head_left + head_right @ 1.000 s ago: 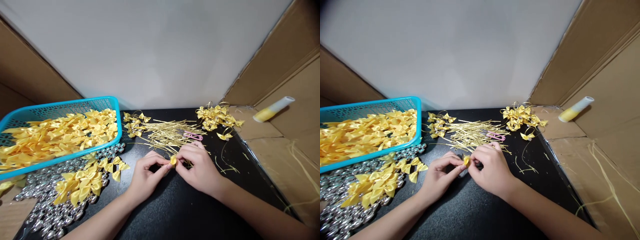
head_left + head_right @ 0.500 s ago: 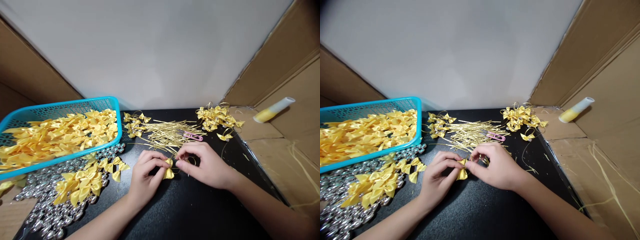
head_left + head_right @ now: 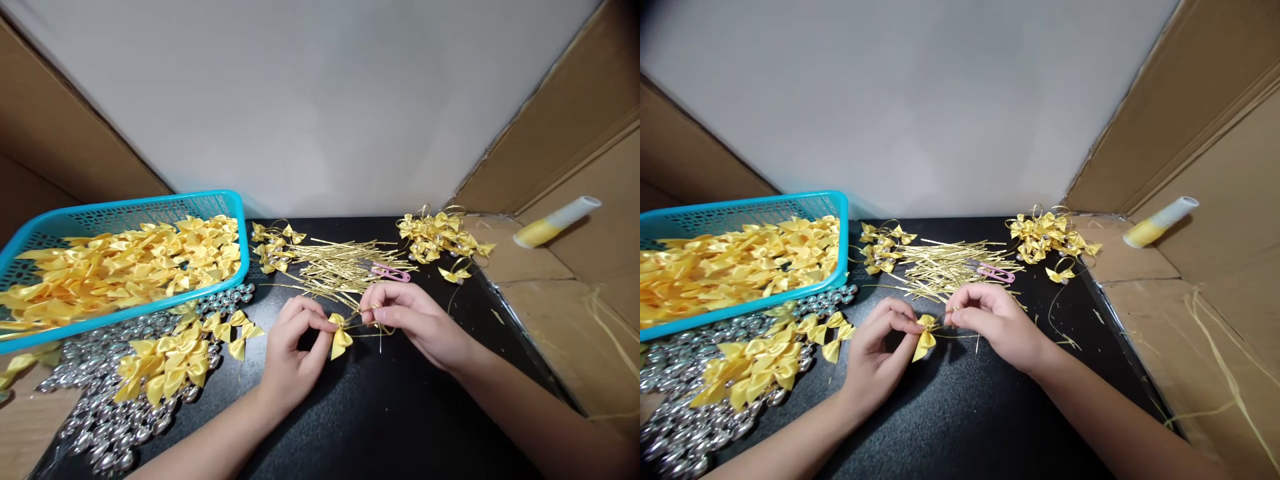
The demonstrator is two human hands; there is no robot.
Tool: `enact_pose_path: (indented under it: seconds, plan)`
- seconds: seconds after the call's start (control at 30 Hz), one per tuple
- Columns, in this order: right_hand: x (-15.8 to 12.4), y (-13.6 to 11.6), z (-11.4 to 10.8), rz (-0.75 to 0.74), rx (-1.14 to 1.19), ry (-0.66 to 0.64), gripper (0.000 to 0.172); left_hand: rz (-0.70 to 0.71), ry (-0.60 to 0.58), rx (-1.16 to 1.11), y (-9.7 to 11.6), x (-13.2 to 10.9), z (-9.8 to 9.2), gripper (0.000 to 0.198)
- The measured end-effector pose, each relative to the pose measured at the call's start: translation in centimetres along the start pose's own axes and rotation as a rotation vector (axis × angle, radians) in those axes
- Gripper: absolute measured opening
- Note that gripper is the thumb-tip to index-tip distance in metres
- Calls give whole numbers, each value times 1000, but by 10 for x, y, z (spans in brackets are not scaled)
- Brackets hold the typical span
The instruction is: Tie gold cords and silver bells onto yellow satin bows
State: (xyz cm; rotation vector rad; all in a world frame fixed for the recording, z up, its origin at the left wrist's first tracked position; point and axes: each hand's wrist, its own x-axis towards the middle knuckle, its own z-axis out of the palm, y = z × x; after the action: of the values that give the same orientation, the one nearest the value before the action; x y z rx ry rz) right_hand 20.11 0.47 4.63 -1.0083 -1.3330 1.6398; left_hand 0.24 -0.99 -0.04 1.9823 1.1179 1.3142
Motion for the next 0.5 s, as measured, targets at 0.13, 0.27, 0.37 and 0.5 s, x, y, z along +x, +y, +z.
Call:
enact_pose_path:
  seconds: [0.13,0.27,0.37,0.5]
  plan:
    - [-1,3,3,53,109,37,10,8,-26,-21,1,0,0,18]
    - [-1,7,6,95,231,0,9,-73,-37,-129,-3,-3,0,12]
    - [0,11,8,104,319,-23,8,-256,-125,-436,-8,-5,1,21]
    - [0,13,9,110,395,-49,10,-418,-309,-757,-11,-4,1,42]
